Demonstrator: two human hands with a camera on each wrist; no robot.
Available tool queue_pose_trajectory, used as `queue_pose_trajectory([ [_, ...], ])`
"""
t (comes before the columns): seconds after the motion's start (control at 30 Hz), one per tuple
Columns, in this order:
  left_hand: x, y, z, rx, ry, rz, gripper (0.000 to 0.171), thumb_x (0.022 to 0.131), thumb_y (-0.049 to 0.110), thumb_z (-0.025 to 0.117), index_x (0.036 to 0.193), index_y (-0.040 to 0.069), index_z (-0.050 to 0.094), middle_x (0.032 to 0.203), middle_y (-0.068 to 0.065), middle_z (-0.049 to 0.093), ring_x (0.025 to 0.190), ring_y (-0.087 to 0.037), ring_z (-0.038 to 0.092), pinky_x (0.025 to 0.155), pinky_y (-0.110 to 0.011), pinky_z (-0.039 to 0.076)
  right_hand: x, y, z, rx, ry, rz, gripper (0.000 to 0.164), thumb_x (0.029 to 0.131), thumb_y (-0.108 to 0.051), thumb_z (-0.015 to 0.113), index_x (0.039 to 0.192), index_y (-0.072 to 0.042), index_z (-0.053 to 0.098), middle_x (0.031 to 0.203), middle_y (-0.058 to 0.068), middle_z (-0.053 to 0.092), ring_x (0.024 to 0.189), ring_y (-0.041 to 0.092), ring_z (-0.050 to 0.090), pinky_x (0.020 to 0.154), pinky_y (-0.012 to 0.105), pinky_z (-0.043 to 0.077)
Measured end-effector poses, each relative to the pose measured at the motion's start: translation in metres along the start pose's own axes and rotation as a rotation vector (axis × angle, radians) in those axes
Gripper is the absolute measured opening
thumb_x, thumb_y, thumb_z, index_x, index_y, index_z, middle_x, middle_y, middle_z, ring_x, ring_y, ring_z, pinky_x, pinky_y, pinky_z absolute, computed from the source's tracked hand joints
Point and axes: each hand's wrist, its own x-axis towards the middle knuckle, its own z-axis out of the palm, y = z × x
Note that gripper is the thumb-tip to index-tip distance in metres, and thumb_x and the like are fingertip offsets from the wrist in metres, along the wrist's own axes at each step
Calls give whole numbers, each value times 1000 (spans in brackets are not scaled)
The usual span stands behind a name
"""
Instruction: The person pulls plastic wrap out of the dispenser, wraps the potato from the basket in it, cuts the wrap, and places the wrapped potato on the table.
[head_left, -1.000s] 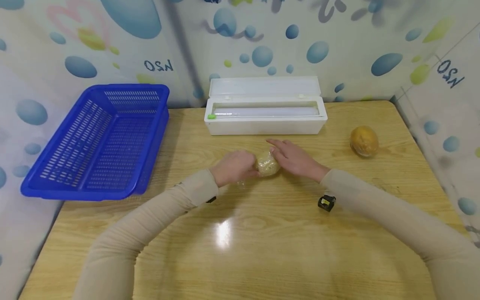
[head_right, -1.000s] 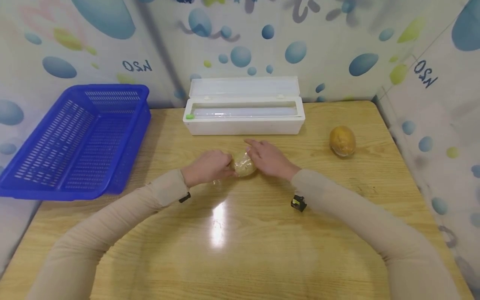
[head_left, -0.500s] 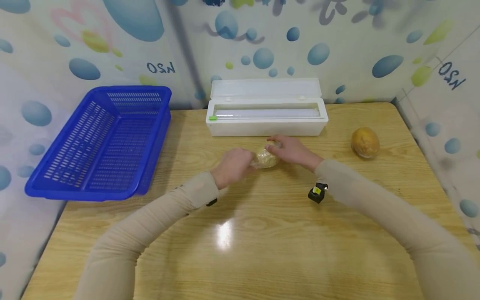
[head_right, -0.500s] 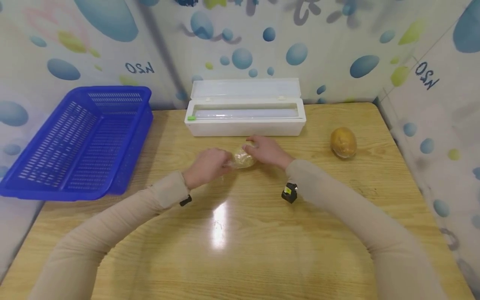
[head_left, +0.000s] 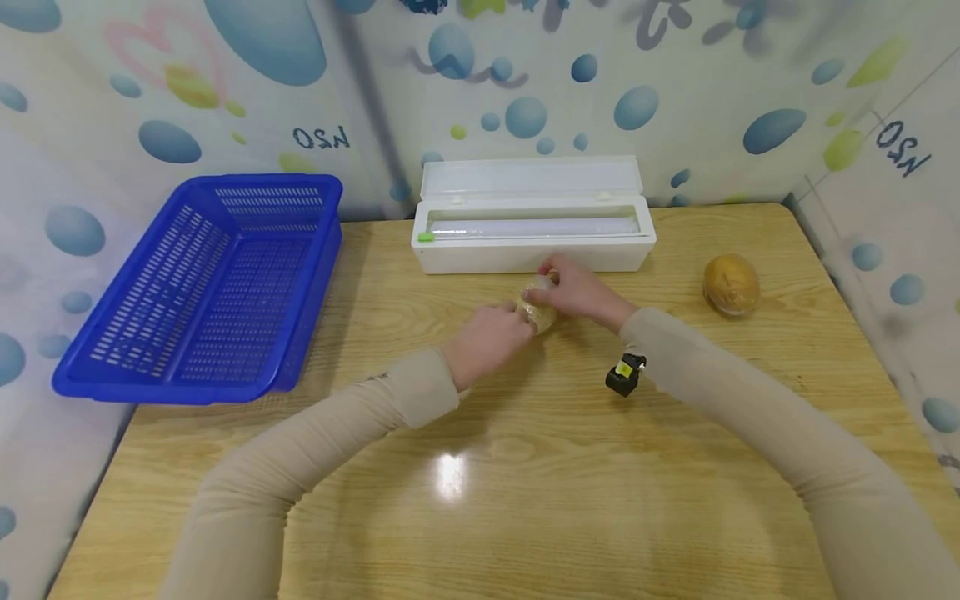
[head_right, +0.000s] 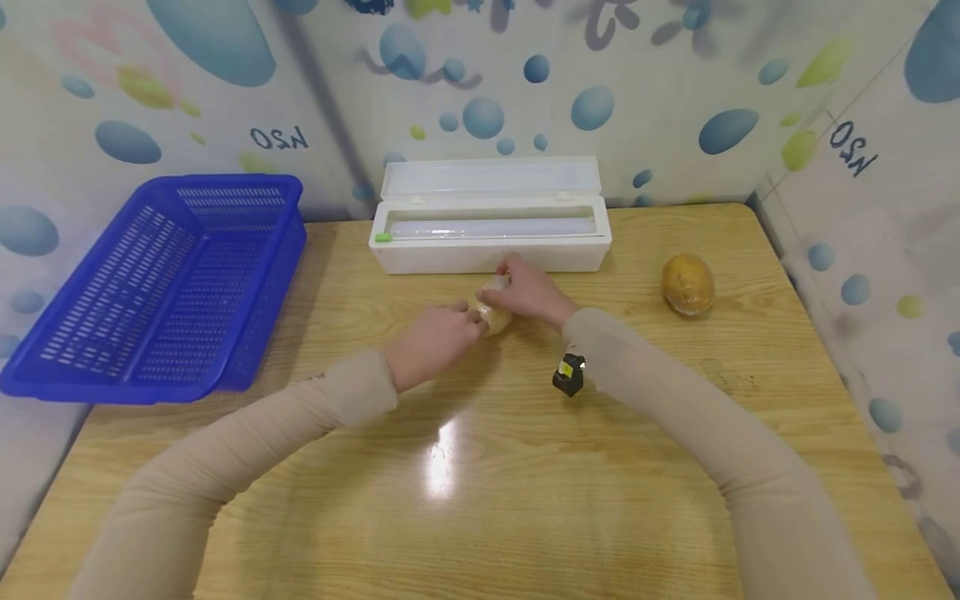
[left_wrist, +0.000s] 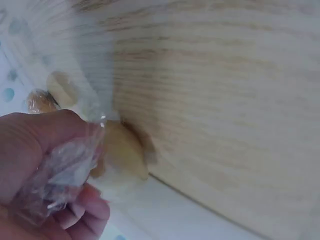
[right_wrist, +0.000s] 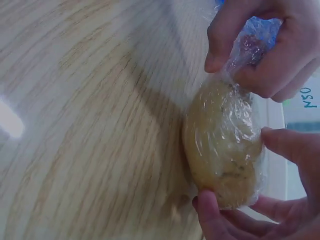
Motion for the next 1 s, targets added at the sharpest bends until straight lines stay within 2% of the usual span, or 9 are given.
queue_pose_trajectory([
  [0.13, -1, 8, -1, 229, 105, 46, 18, 96, 9, 59, 104, 17, 72, 103, -4, 59, 73, -12, 58, 52, -22, 47, 0, -1, -2, -43, -4, -27, 56, 90, -33, 67, 127, 5, 50, 128, 24, 52, 113, 35, 51, 92, 46, 44],
  [0.27, -2, 15, -1, 372, 237, 106, 20, 97, 4, 54, 98, 15, 71, 95, -4, 51, 55, -5, 42, 44, -18, 37, -2, -5, -5, -102, -6, -58, 55, 90, -31, 67, 129, 6, 52, 129, 22, 54, 114, 36, 52, 94, 47, 43],
  [0.33, -2, 16, -1, 397, 278, 133, 21, 97, 3, 52, 95, 14, 70, 94, -4, 51, 54, -5, 40, 44, -18, 35, -3, -6, -7, -123, -7, -83, 53, 89, -29, 68, 127, 5, 54, 128, 23, 55, 115, 36, 52, 94, 48, 43],
  [0.43, -1, 15, -1, 398, 316, 166, 22, 95, 2, 54, 98, 16, 70, 98, -4, 51, 57, -7, 46, 45, -18, 38, -3, -5, -11, -143, -21, -149, 46, 88, -25, 70, 123, 4, 58, 123, 22, 58, 113, 36, 53, 93, 48, 43],
  [0.6, 0, 12, 1, 355, 364, 226, 21, 96, 3, 55, 104, 17, 68, 102, -7, 50, 65, -10, 52, 47, -18, 42, -2, -1, -17, -143, -108, -232, 40, 88, -17, 70, 119, 6, 60, 122, 22, 58, 113, 36, 52, 93, 46, 43],
  [0.7, 0, 11, 2, 334, 374, 261, 17, 97, 3, 54, 105, 14, 64, 99, -6, 52, 64, -10, 51, 45, -17, 40, -1, 0, -20, -91, -165, -153, 42, 88, -17, 71, 121, 4, 56, 120, 21, 56, 107, 32, 54, 88, 44, 46],
  [0.83, 0, 9, 1, 355, 344, 330, 15, 96, 3, 54, 104, 12, 62, 98, -3, 58, 65, -10, 53, 48, -17, 39, 0, -2, -20, -45, -200, -37, 45, 87, -22, 72, 122, -2, 52, 107, 16, 56, 82, 23, 55, 71, 37, 50],
  [0.9, 1, 10, -1, 368, 296, 377, 14, 95, 4, 56, 102, 12, 65, 99, -2, 60, 70, -11, 56, 54, -17, 43, 0, -3, -19, -47, -203, -33, 45, 87, -22, 73, 121, -2, 51, 101, 15, 56, 73, 20, 55, 65, 34, 50],
  [1.0, 3, 13, -4, 379, 199, 440, 14, 95, 8, 58, 99, 16, 68, 98, 1, 63, 78, -13, 59, 65, -20, 48, 1, -6, -18, -67, -195, -42, 45, 85, -21, 74, 119, -3, 52, 101, 16, 57, 76, 20, 54, 61, 30, 49],
])
